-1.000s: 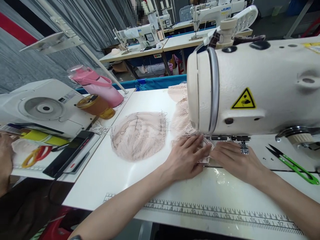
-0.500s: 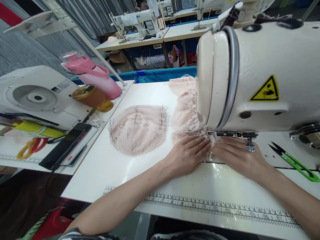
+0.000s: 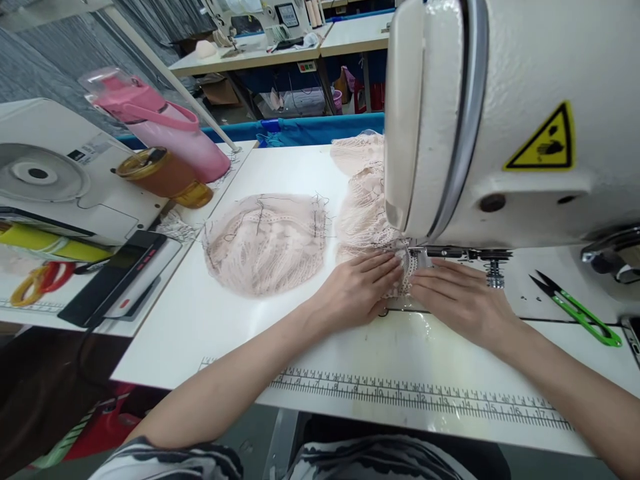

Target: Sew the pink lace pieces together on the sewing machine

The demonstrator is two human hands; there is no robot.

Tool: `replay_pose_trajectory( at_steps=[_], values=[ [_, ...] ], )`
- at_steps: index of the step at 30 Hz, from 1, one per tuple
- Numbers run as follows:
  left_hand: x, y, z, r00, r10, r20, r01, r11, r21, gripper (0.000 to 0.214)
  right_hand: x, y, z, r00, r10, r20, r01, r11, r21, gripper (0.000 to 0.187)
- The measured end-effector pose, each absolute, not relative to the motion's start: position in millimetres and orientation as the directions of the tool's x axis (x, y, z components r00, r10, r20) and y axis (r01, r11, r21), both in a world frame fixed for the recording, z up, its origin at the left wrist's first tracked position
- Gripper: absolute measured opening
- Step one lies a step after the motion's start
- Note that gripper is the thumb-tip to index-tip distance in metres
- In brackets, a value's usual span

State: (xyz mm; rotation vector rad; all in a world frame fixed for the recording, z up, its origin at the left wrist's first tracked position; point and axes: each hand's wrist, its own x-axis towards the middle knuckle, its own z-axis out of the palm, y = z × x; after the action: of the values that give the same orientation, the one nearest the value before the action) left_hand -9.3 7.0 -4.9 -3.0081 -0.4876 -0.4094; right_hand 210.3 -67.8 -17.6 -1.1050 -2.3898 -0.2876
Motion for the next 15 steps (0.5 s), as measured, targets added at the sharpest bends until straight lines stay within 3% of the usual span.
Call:
replay_pose_trajectory(
  at_steps=[15],
  values=[
    [-4.9,2.4,-8.8,0.889,0.383,0.252,0.397,-0.918,-0.004,0.042,214.1,-60.8,-18.6,-0.490,0.754,0.438,0.814,0.576,-0.079,0.025]
  ],
)
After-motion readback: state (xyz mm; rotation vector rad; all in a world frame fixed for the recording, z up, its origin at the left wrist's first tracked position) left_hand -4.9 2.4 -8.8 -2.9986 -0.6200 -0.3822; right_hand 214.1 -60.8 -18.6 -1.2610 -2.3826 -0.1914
